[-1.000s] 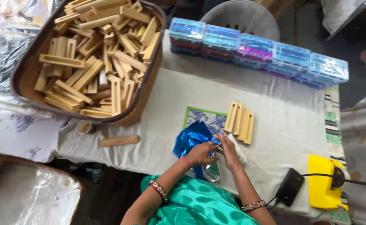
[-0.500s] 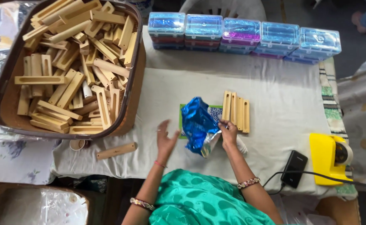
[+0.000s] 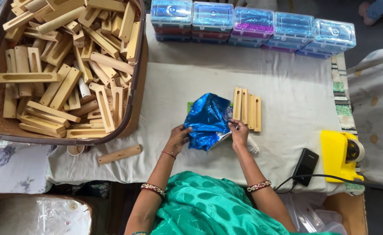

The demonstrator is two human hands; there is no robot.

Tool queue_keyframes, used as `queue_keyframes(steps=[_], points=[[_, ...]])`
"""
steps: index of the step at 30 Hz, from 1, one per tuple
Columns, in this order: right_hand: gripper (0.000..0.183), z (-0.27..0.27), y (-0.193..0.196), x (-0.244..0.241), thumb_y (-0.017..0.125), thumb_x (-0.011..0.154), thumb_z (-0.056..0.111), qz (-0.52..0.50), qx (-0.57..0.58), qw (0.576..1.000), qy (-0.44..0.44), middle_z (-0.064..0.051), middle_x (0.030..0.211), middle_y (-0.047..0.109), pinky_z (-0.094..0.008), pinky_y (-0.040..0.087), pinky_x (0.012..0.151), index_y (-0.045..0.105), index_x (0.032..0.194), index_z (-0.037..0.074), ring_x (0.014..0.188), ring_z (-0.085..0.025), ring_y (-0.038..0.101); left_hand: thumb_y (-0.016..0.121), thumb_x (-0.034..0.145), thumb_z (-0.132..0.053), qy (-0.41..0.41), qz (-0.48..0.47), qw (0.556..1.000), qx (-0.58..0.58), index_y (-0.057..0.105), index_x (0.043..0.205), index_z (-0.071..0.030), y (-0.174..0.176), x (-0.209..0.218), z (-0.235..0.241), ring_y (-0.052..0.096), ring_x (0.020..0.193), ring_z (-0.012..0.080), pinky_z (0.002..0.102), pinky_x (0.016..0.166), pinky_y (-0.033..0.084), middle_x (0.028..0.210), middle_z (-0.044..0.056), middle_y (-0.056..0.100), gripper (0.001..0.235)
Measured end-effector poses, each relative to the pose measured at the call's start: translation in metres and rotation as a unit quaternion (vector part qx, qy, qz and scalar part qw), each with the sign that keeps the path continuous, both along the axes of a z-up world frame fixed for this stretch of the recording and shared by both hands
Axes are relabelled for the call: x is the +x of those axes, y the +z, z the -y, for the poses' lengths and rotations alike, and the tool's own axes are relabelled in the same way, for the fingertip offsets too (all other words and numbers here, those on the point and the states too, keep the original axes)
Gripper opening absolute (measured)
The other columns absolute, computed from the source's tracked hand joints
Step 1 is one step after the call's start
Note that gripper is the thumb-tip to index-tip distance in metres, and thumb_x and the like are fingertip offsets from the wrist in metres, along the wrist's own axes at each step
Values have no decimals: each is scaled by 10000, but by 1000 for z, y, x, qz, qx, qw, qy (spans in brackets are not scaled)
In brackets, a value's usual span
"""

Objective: The person wipes wooden handle-shaped parts one at a time with a white cloth over a printed mat, setting each wiped part aside. Near the end, the person lays a blue foil sheet over the printed card and smooths and folds it around the card by hand.

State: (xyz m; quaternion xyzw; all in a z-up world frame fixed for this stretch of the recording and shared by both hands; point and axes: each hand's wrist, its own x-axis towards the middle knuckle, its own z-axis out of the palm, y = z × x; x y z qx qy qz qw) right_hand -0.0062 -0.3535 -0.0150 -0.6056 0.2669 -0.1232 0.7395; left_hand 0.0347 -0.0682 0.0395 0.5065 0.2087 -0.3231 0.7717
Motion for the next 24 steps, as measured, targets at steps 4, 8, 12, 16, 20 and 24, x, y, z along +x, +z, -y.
queue_keyframes(steps=[4, 8, 12, 16, 20, 24], points=[[212, 9, 54, -15, 718, 908, -49, 20, -61, 998, 15, -28, 947, 726, -226, 538, 783, 700, 1118, -27, 850, -95, 653, 752, 881, -206, 58, 6, 997, 47, 699, 988, -119, -24, 7, -7, 532, 631, 88, 257, 546, 392, 776, -49, 630, 148], [291, -18, 135, -26, 707, 925, 65, 61, -318, 944, 54, -100, 1142, 701, -298, 563, 861, 665, 1210, 22, 1026, -181, 691, 743, 919, -183, 117, 126, 972, 159, 679, 883, -52, -49, 6, -4, 450, 618, 60, 237, 538, 367, 730, -50, 550, 151], [583, -56, 171, -19, 835, 809, 301, 122, -479, 834, 244, -147, 1299, 627, -484, 447, 1036, 629, 1316, 102, 1239, -334, 569, 728, 949, -198, 121, 133, 963, 201, 642, 836, -24, -44, 3, 3, 404, 622, 63, 252, 536, 335, 717, -42, 513, 224], [816, -61, 163, -13, 873, 696, 386, 18, -507, 754, 418, -127, 1256, 609, -533, 396, 1014, 537, 1406, 165, 1225, -343, 541, 723, 923, -199, 134, 123, 964, 192, 675, 828, -45, -29, 9, 3, 447, 624, 54, 243, 543, 364, 725, -42, 573, 187], [834, -44, 120, -22, 843, 756, 369, -95, -518, 710, 467, -84, 1281, 581, -511, 432, 1031, 475, 1497, 261, 1233, -303, 551, 728, 910, -216, 113, 97, 962, 231, 662, 764, -36, -27, 10, -2, 451, 582, 67, 261, 512, 361, 678, -30, 573, 241], [839, -41, 126, -28, 834, 710, 333, -4, -501, 759, 416, -79, 1424, 521, -485, 441, 1061, 489, 1472, 266, 1282, -307, 524, 745, 909, -218, 122, 95, 968, 197, 630, 720, -50, -50, 10, -1, 432, 552, 69, 279, 482, 339, 649, -35, 540, 278]])
